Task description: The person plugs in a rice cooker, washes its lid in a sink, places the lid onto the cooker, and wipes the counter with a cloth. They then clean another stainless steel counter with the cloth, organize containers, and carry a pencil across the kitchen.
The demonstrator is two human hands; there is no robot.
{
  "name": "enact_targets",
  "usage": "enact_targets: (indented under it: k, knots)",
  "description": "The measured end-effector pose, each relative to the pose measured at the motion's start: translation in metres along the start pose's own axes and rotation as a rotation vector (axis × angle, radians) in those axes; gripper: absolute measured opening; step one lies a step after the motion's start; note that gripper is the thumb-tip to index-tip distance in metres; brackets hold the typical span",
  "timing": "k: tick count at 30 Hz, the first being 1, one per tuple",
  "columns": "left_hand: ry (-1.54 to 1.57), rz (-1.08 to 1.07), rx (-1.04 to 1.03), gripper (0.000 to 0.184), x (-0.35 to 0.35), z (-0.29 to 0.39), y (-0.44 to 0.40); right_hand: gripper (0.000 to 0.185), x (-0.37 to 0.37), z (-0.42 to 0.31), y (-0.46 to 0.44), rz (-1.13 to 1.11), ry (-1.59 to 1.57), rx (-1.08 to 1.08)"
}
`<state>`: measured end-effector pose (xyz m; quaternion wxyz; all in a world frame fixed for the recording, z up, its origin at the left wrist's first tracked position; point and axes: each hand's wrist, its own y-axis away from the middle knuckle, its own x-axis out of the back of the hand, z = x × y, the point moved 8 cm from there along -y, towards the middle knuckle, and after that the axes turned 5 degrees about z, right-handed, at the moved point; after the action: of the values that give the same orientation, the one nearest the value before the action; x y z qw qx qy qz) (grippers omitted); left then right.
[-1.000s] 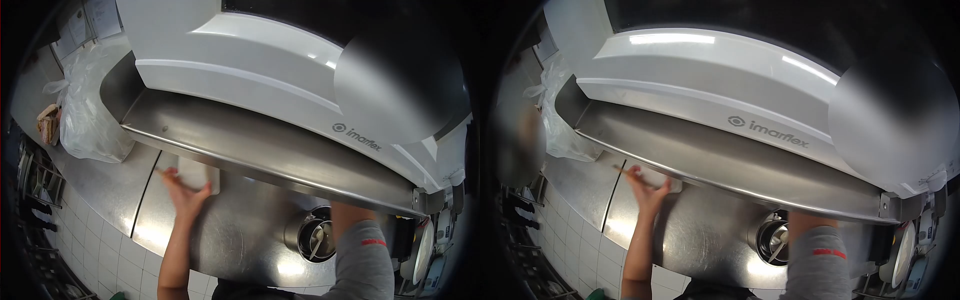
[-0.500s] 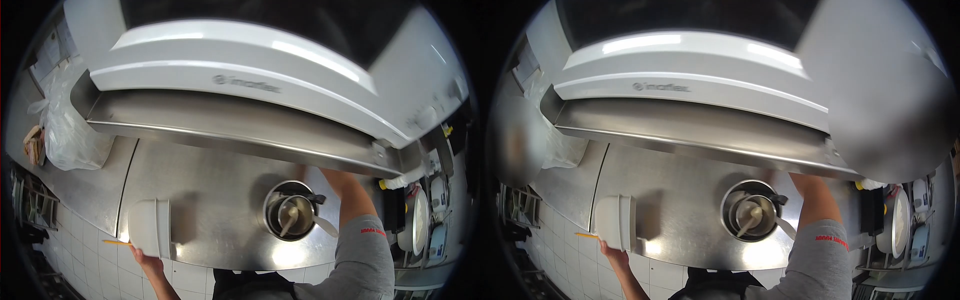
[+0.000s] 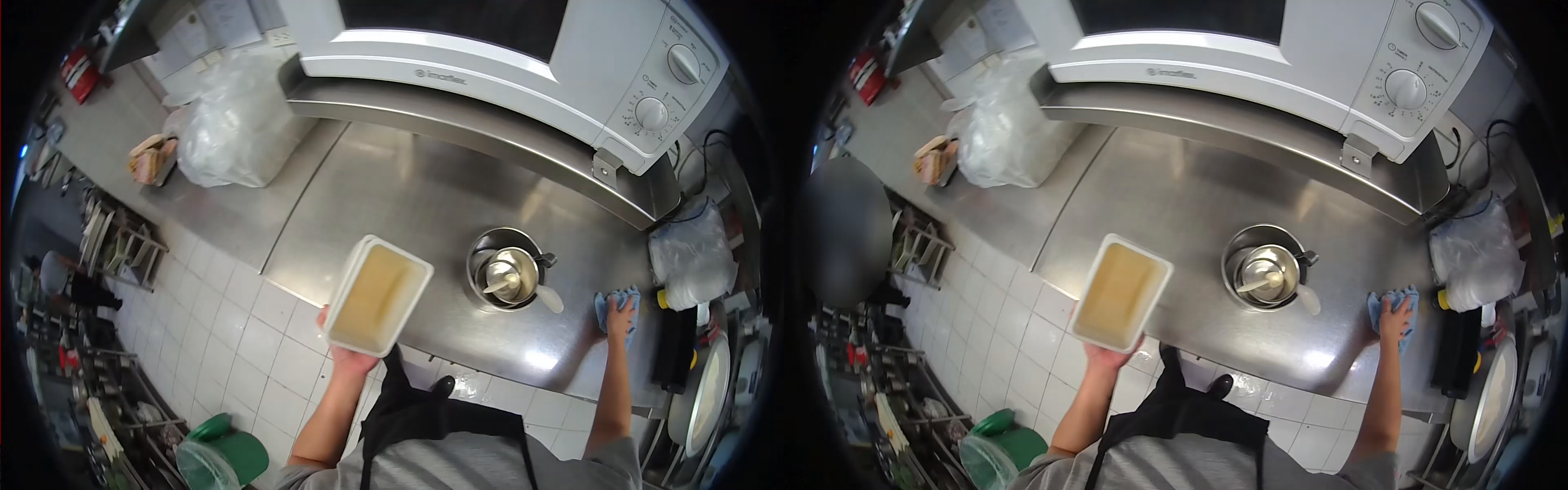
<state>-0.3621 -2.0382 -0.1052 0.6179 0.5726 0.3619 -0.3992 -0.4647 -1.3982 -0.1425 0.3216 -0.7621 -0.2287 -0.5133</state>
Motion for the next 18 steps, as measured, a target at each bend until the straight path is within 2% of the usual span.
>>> enact_targets:
  k: [2, 4, 5, 7, 8, 9, 10, 12, 14, 18]
  knots:
    - [-0.006, -0.023, 0.071, 0.059, -0.005, -0.018, 0.011, 0.06, 0.072, -0.049, 0.041, 0.341, -0.197, 0.132]
    - [-0.028, -0.065, 0.118, 0.061, -0.006, -0.028, 0.015, 0.051, 0.168, -0.125, 0.108, 0.398, -0.846, 0.453]
    - [-0.068, -0.08, 0.091, 0.063, -0.01, -0.032, 0.02, 0.042, 0.201, -0.159, 0.144, 0.269, -1.081, 0.533]
    - [-0.176, -0.096, -0.003, 0.067, -0.03, -0.04, 0.035, 0.044, 0.233, -0.219, 0.221, -0.136, -1.397, 0.837]
    - [-0.242, -0.105, -0.07, 0.068, -0.042, -0.044, 0.041, 0.049, 0.256, -0.253, 0.266, -0.292, -1.203, 1.142]
    - [-0.286, -0.084, -0.129, 0.07, -0.044, -0.047, 0.044, 0.052, 0.258, -0.276, 0.303, -0.433, -1.089, 1.28]
    - [-0.325, -0.063, -0.191, 0.071, -0.045, -0.049, 0.048, 0.056, 0.254, -0.29, 0.33, -0.532, -1.098, 1.313]
    - [-0.395, -0.047, -0.293, 0.074, -0.045, -0.049, 0.051, 0.044, 0.23, -0.306, 0.361, -0.53, -0.96, 1.306]
    - [-0.456, -0.051, -0.371, 0.076, -0.042, -0.044, 0.05, 0.033, 0.218, -0.306, 0.368, -0.497, -1.008, 1.351]
    - [-0.296, -0.078, -0.269, 0.076, -0.038, -0.037, 0.046, 0.016, 0.224, -0.299, 0.353, -0.429, -1.194, 1.272]
